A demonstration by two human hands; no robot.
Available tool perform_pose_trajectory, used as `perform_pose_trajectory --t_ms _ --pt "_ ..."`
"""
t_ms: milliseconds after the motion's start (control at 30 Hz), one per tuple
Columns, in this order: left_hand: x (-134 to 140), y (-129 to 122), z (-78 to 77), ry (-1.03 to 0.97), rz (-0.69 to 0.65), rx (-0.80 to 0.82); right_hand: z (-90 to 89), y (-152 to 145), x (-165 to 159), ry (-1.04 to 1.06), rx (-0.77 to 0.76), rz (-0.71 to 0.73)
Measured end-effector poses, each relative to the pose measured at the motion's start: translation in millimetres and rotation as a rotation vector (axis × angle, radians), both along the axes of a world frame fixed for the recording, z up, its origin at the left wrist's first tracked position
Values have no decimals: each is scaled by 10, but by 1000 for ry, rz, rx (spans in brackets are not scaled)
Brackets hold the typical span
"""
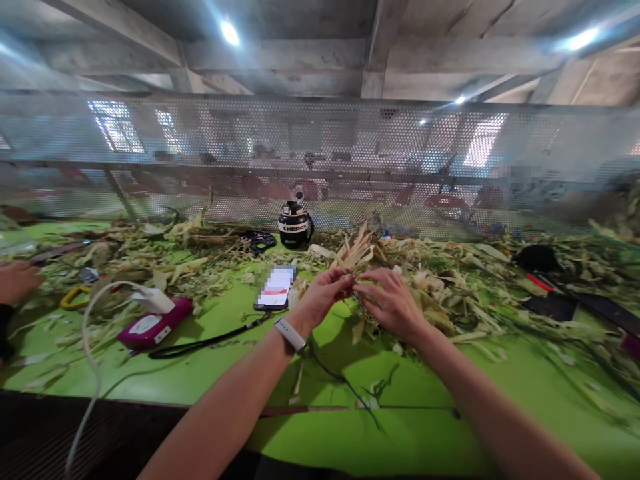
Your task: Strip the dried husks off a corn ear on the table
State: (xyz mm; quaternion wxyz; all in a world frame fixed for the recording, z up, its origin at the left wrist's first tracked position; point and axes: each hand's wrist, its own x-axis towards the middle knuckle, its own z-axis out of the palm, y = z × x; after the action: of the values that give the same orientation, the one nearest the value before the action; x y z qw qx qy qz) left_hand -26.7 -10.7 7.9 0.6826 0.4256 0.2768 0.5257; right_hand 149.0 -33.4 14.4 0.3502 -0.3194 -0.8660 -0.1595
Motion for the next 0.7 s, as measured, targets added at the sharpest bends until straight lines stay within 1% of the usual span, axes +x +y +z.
perform_pose_trajectory --t_ms 67,133,200,300,433,500,567,700 --pt "6 1 -10 41 -9 12 2 -8 -1 -4 12 26" --pt "18 9 -25 101 -13 71 -9 -3 2 34 7 40" --pt "32 17 -36 189 -10 190 -29 14 9 106 4 23" --pt "45 7 -26 362 6 386 -60 51 21 204 17 -55" --pt "31 -32 -1 579 12 566 -75 80 24 232 6 -122" --pt "16 -32 -16 628 -13 609 -75 75 13 234 -52 -144" --pt "3 -17 -47 624 -34 621 -76 66 -1 268 -129 -152" --pt "0 7 -74 589 19 620 -97 79 -17 430 -316 -124"
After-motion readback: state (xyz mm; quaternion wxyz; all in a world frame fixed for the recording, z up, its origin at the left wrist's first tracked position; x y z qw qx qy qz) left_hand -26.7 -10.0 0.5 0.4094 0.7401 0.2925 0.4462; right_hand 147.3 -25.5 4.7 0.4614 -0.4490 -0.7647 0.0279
